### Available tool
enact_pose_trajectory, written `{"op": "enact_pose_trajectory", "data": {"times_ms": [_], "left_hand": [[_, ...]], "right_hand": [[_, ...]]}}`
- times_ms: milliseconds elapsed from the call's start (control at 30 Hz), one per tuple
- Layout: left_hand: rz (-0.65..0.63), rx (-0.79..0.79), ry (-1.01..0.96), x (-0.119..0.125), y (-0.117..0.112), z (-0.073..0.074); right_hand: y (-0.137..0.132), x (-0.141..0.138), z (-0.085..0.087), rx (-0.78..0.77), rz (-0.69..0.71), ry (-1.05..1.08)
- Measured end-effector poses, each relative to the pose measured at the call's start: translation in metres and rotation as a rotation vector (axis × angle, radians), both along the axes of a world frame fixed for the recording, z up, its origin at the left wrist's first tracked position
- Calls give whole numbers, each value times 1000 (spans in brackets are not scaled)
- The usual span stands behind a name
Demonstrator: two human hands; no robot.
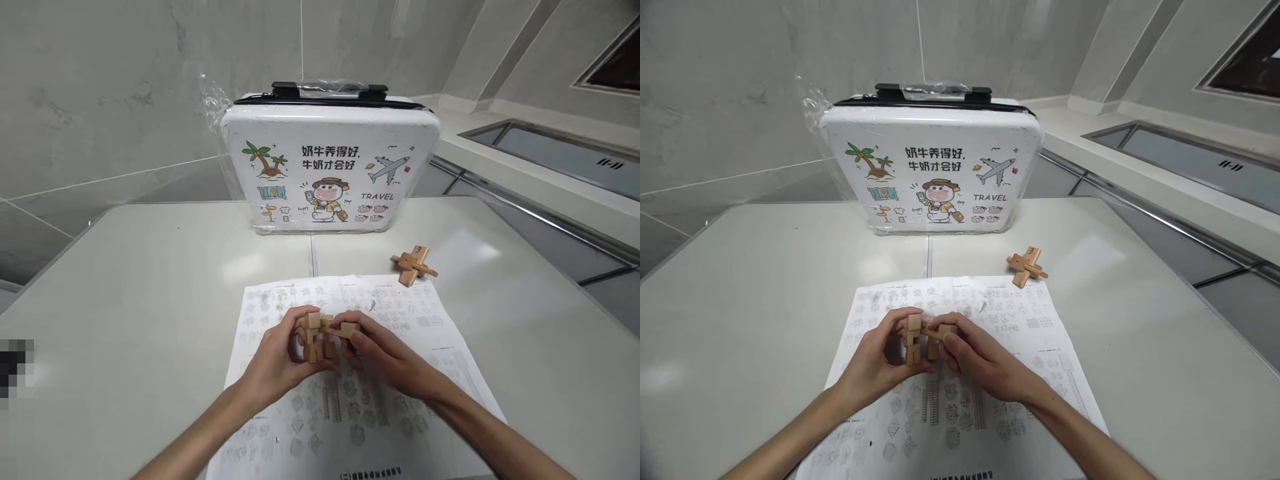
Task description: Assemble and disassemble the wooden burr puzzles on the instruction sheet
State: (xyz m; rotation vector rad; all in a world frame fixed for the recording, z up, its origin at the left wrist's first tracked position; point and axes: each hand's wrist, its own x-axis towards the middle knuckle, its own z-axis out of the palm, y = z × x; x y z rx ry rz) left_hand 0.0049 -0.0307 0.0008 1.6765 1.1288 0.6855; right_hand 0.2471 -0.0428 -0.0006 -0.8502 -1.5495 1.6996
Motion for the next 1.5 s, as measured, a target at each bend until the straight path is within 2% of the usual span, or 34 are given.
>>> {"op": "enact_pose_trajectory", "data": {"times_ms": [200, 333, 400, 500, 600, 833, 967, 1100, 1300, 1400, 1500], "left_hand": [[45, -81, -39, 0, 2, 3], [19, -97, -64, 3, 0, 4], [-18, -74, -51, 4, -2, 4], [-90, -45, -30, 3, -4, 3], [-152, -34, -18, 1, -4, 1], [-124, 90, 29, 1, -8, -4], [-148, 176, -7, 0, -9, -4], [-164, 53, -3, 0, -7, 1], [-63, -45, -42, 3, -2, 7], [75, -117, -107, 3, 2, 6], [204, -153, -166, 3, 5, 4]], "right_hand": [[2, -1, 1, -38, 49, 170], [1, -2, -2, -57, 91, 138], [0, -3, -3, -24, 45, 100], [0, -9, -4, 44, -96, 78], [-2, -13, -6, 53, -187, 43], [-5, -16, -12, 199, -312, -144], [-4, -15, -11, 134, -335, -146], [-2, -14, -7, 35, -349, -117], [2, -10, -8, 33, -349, -180], [5, -8, -10, 185, -408, -313], [5, -7, -16, 412, -370, -443]]}}
